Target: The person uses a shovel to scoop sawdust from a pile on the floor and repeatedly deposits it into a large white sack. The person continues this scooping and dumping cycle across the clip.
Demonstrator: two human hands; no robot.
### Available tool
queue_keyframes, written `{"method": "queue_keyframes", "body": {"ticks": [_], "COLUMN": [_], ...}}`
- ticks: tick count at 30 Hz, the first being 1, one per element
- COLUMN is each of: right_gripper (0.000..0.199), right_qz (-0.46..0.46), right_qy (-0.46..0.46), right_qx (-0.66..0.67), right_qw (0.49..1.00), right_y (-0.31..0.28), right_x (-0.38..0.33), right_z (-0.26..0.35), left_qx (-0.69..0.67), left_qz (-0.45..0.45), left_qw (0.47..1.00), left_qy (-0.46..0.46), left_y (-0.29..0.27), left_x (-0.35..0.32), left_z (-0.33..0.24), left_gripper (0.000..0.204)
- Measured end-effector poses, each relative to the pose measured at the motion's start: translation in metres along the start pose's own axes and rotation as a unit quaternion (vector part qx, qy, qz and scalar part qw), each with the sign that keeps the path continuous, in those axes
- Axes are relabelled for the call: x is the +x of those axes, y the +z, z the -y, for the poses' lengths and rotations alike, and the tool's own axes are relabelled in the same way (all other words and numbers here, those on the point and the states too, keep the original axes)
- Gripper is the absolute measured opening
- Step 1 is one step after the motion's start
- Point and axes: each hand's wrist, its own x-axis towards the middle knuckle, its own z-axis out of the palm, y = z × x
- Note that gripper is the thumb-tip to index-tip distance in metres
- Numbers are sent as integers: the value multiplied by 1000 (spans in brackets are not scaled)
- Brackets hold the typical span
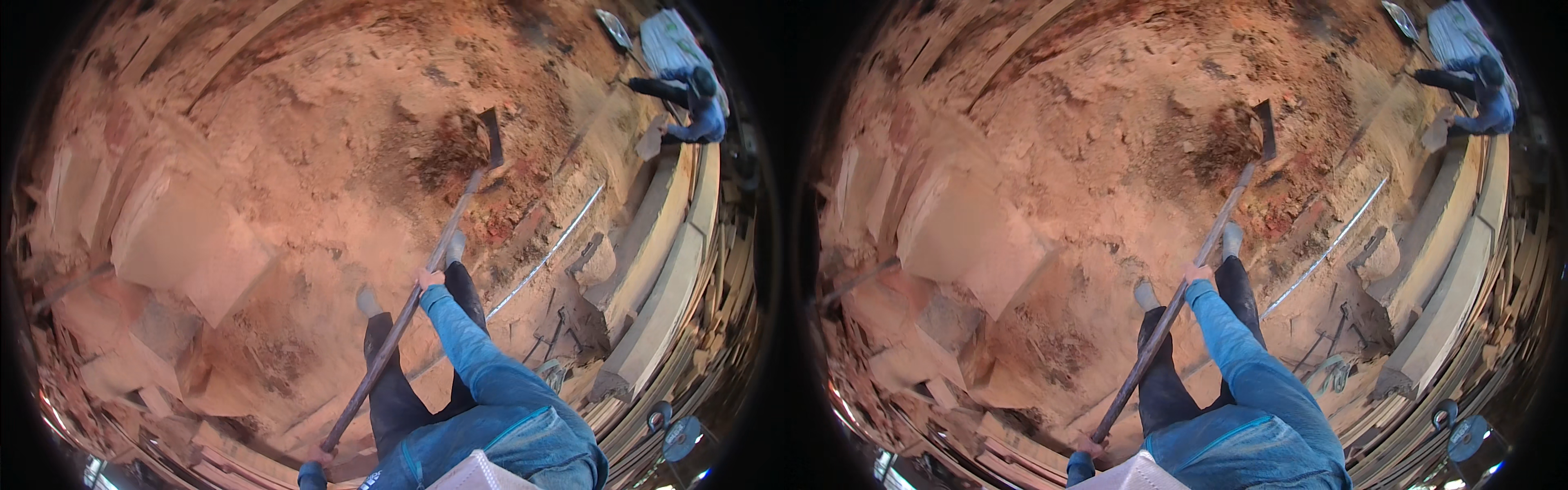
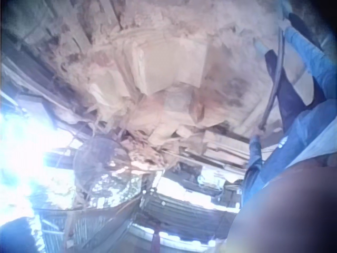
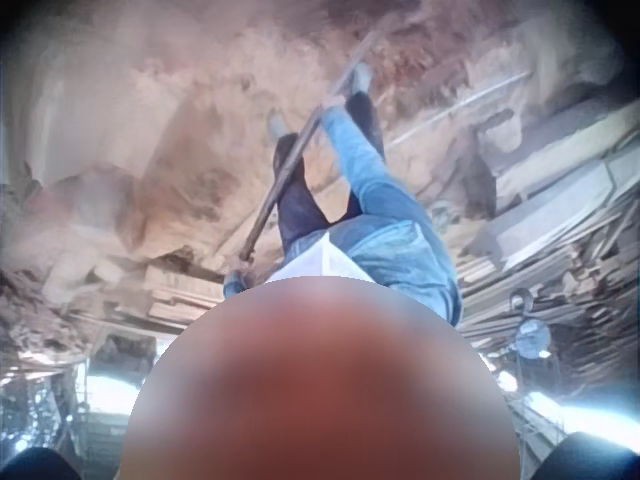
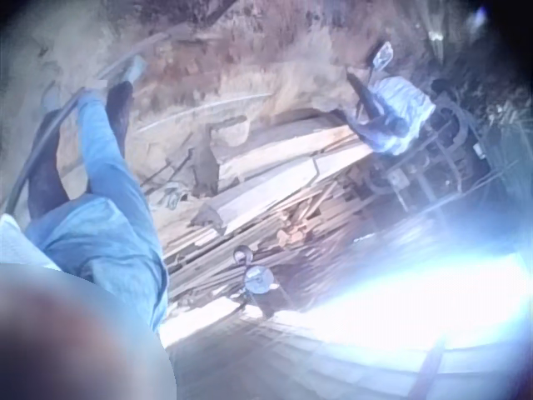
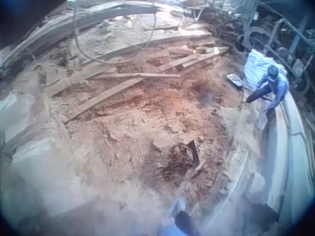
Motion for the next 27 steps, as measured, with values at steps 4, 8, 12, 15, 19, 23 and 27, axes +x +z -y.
{"method": "queue_keyframes", "body": {"ticks": [4,8,12,15,19,23,27], "right_gripper": [20,22,28,31,30,36,35], "right_qz": [54,190,94,131,222,286,313], "right_qy": [-25,84,138,110,292,395,461], "right_qx": [17,123,100,77,64,42,20], "right_qw": [998,970,981,982,928,872,830], "right_y": [-27,-67,-49,-7,42,63,81], "right_x": [-38,-63,-46,-60,-118,-177,-140], "right_z": [9,30,21,-50,-161,-237,-237], "left_qx": [68,136,214,191,232,221,205], "left_qz": [-65,-216,-226,-275,-245,-248,-259], "left_qw": [995,965,948,942,935,923,924], "left_qy": [44,51,72,36,-113,-193,-194], "left_y": [2,9,19,23,16,22,37], "left_x": [18,5,-26,-80,-165,-193,-154], "left_z": [32,60,88,115,145,133,79], "left_gripper": [27,27,38,36,38,38,37]}}
